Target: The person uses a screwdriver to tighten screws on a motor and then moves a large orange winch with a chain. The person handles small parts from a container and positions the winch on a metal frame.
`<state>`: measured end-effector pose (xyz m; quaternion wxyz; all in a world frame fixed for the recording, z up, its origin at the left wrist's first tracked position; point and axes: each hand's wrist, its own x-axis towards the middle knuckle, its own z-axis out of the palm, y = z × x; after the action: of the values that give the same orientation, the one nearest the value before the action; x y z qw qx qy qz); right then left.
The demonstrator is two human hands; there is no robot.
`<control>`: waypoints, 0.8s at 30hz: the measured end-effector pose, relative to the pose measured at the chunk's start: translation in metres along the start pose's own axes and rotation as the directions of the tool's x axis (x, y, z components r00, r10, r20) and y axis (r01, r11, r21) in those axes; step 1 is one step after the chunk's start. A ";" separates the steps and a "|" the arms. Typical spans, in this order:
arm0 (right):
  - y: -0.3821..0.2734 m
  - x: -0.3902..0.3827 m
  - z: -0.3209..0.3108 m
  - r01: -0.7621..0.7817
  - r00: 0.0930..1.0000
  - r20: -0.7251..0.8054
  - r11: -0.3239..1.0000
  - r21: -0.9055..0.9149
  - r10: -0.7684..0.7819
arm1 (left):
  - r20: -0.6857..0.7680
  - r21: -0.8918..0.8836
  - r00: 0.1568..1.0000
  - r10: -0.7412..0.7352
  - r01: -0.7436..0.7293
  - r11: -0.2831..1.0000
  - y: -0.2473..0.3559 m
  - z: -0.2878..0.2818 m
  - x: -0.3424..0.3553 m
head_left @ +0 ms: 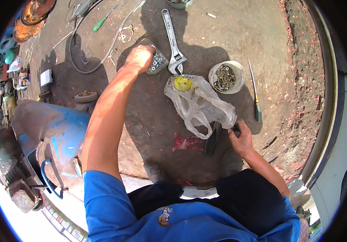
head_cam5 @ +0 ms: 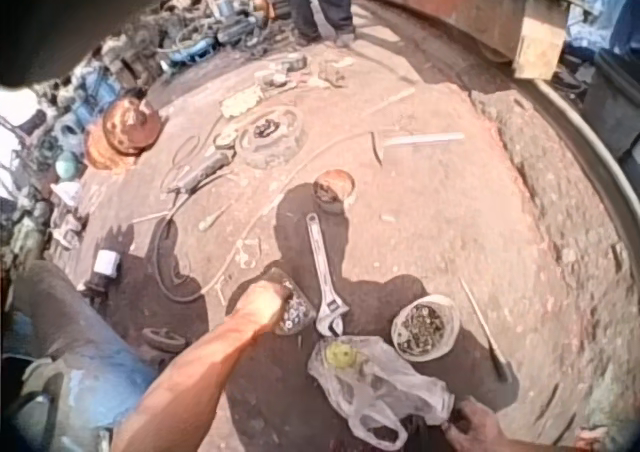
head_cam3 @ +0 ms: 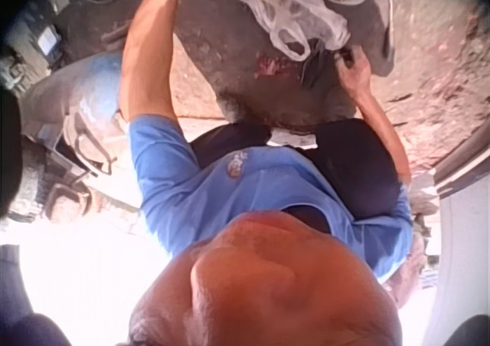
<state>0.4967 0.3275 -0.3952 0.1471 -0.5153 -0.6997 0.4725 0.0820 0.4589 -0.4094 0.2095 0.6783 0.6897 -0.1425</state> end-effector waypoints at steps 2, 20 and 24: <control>-0.011 0.001 -0.003 -0.010 1.000 0.015 1.000 -0.012 0.010 | -0.048 -0.078 0.999 -0.011 0.007 0.997 -0.002 -0.011 -0.008; -0.102 0.054 -0.026 -0.374 0.927 0.351 -0.271 0.887 -0.131 | -0.432 -0.290 0.760 0.486 -0.627 0.723 0.201 -0.063 -0.143; -0.092 0.047 -0.035 -0.398 0.917 0.376 -0.273 0.876 -0.133 | -0.535 -0.289 0.734 0.419 -0.625 0.725 0.198 -0.059 -0.148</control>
<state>0.4478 0.3836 -0.3160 0.3202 -0.1830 0.0022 0.9295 0.2726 0.3656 -0.2688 0.2340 0.7943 0.5053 0.2429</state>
